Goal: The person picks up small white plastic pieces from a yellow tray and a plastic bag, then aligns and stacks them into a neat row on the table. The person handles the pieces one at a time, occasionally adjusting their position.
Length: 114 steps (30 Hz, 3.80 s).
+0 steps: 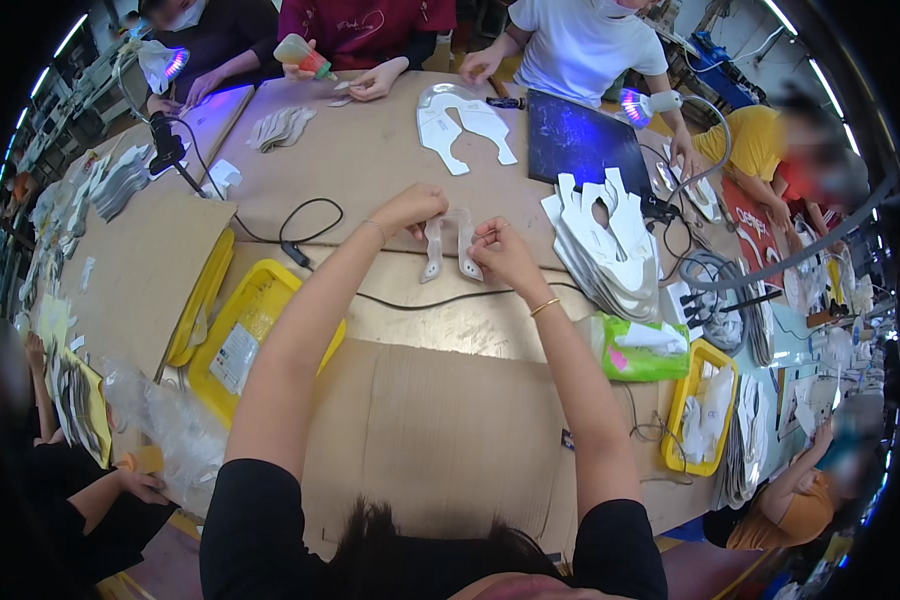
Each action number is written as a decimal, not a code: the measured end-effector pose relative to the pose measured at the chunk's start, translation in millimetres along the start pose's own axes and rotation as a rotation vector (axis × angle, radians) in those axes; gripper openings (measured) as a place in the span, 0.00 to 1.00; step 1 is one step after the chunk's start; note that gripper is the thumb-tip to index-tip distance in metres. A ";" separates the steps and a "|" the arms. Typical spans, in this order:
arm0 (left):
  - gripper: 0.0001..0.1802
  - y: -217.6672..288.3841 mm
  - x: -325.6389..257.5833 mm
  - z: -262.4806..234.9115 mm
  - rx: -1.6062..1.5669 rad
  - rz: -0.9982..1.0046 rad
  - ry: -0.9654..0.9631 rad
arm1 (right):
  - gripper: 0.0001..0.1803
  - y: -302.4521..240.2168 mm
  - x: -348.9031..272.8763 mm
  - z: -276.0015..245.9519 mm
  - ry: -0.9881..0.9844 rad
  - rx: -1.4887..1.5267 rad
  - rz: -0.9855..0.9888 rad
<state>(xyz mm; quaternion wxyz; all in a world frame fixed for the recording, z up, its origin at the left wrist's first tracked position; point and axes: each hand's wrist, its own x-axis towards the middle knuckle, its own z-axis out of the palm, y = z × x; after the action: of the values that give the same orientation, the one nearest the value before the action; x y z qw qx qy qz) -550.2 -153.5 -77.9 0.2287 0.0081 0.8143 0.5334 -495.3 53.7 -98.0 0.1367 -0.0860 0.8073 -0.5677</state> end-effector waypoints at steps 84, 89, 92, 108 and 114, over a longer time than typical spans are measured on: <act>0.46 0.7 38.8 -13.5 -0.481 -0.115 0.226 | 0.23 7.0 95.0 -5.4 0.475 -0.223 -0.169; 0.30 -6.4 10.4 -14.9 -0.229 0.207 0.487 | 0.19 0.0 58.0 -14.3 0.590 -0.110 -0.300; 0.28 -16.6 -37.2 -3.6 -0.443 0.337 0.528 | 0.17 -3.3 17.7 -3.1 0.500 -0.152 -0.357; 0.23 -69.0 -316.1 188.3 0.176 0.458 0.450 | 0.18 18.5 -264.4 104.2 0.237 -0.216 -0.351; 0.27 -116.7 -320.8 211.4 0.632 0.553 0.565 | 0.20 42.4 -264.9 113.0 0.319 -0.346 -0.458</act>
<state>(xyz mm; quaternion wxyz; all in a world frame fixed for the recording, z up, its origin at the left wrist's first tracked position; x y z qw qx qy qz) -155.5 -103.4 -131.9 -0.1640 0.1478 0.9334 0.2830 -207.6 45.1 -141.2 -0.1395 -0.1973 0.8625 -0.4446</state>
